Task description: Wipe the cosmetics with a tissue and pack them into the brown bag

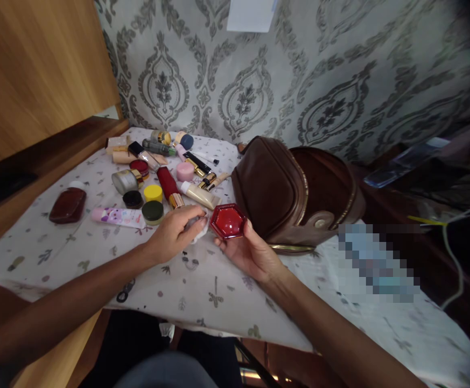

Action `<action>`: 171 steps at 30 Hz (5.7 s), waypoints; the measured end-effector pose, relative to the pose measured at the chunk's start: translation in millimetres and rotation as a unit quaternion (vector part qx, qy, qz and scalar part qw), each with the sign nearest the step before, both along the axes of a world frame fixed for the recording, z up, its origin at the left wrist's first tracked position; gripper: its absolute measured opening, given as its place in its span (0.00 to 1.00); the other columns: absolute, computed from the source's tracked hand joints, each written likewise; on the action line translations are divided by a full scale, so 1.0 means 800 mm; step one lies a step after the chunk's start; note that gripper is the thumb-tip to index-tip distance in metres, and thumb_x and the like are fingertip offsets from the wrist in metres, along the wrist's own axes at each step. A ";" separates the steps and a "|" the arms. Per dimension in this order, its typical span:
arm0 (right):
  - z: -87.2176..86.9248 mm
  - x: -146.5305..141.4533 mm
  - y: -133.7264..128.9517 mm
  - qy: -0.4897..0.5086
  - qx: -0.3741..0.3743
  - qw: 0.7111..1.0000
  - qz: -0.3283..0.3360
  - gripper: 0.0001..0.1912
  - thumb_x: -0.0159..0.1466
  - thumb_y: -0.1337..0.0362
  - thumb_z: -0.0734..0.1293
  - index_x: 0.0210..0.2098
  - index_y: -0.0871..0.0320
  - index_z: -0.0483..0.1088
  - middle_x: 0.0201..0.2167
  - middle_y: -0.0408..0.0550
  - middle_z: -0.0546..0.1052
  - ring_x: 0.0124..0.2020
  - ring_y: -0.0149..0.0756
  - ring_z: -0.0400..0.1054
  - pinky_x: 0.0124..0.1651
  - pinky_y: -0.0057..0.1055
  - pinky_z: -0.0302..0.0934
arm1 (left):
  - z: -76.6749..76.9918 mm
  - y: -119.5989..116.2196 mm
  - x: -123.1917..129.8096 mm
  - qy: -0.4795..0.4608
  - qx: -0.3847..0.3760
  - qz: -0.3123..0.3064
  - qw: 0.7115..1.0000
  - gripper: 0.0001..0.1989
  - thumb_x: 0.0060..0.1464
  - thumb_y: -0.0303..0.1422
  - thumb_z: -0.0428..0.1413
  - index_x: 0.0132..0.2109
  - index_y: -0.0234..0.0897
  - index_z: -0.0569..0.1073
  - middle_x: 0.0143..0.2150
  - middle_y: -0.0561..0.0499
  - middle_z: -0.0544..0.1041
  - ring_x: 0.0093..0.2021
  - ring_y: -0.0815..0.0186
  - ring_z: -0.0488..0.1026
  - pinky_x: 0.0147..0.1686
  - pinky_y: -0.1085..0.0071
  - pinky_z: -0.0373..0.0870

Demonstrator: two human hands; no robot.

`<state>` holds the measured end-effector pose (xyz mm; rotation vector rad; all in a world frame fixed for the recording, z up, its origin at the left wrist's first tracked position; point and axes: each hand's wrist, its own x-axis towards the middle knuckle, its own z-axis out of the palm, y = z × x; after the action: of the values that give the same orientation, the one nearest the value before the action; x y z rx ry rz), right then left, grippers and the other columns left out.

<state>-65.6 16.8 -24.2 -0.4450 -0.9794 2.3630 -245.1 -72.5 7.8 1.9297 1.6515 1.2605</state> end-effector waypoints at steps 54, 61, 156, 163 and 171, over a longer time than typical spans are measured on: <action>0.004 -0.009 -0.014 -0.134 0.206 0.969 -0.013 0.25 0.54 0.46 0.76 0.39 0.54 0.64 0.35 0.40 0.73 0.26 0.27 0.72 0.27 0.25 0.65 | -0.013 -0.008 0.003 0.142 0.228 0.047 0.962 0.04 0.65 0.29 0.53 0.41 0.36 0.72 0.33 0.51 0.73 0.32 0.68 0.71 0.33 0.73 0.69; 0.003 -0.008 -0.016 -0.203 0.316 0.925 -0.057 0.26 0.52 0.48 0.76 0.40 0.53 0.64 0.33 0.39 0.70 0.25 0.29 0.68 0.22 0.25 0.64 | -0.009 -0.010 0.007 0.204 0.250 0.035 0.946 0.06 0.64 0.29 0.54 0.40 0.36 0.75 0.32 0.51 0.73 0.32 0.68 0.71 0.31 0.73 0.68; -0.004 0.002 -0.016 -0.198 0.479 0.855 -0.030 0.50 0.51 0.55 0.79 0.66 0.53 0.51 0.50 0.52 0.76 0.50 0.45 0.74 0.55 0.44 0.66 | -0.010 0.004 -0.009 0.008 0.099 -0.008 0.995 0.12 0.66 0.36 0.50 0.39 0.35 0.75 0.35 0.51 0.70 0.36 0.66 0.69 0.38 0.70 0.67; 0.001 0.006 -0.017 -0.262 0.510 0.818 -0.040 0.51 0.55 0.54 0.75 0.69 0.59 0.48 0.50 0.56 0.76 0.48 0.49 0.74 0.50 0.46 0.68 | -0.009 -0.007 0.003 0.258 0.162 -0.135 0.943 0.14 0.65 0.37 0.51 0.52 0.39 0.76 0.50 0.42 0.71 0.50 0.57 0.69 0.48 0.60 0.69; -0.006 0.001 -0.016 -0.234 0.528 0.814 -0.067 0.54 0.53 0.56 0.77 0.70 0.52 0.45 0.37 0.46 0.76 0.37 0.43 0.73 0.43 0.42 0.69 | -0.019 -0.006 0.014 0.343 0.117 0.026 0.932 0.20 0.67 0.44 0.46 0.50 0.36 0.75 0.41 0.45 0.72 0.41 0.60 0.73 0.37 0.68 0.71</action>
<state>-64.6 4.4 -28.8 -0.5940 -2.1717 1.2469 -234.2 -77.5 -7.2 2.7072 1.9264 0.8665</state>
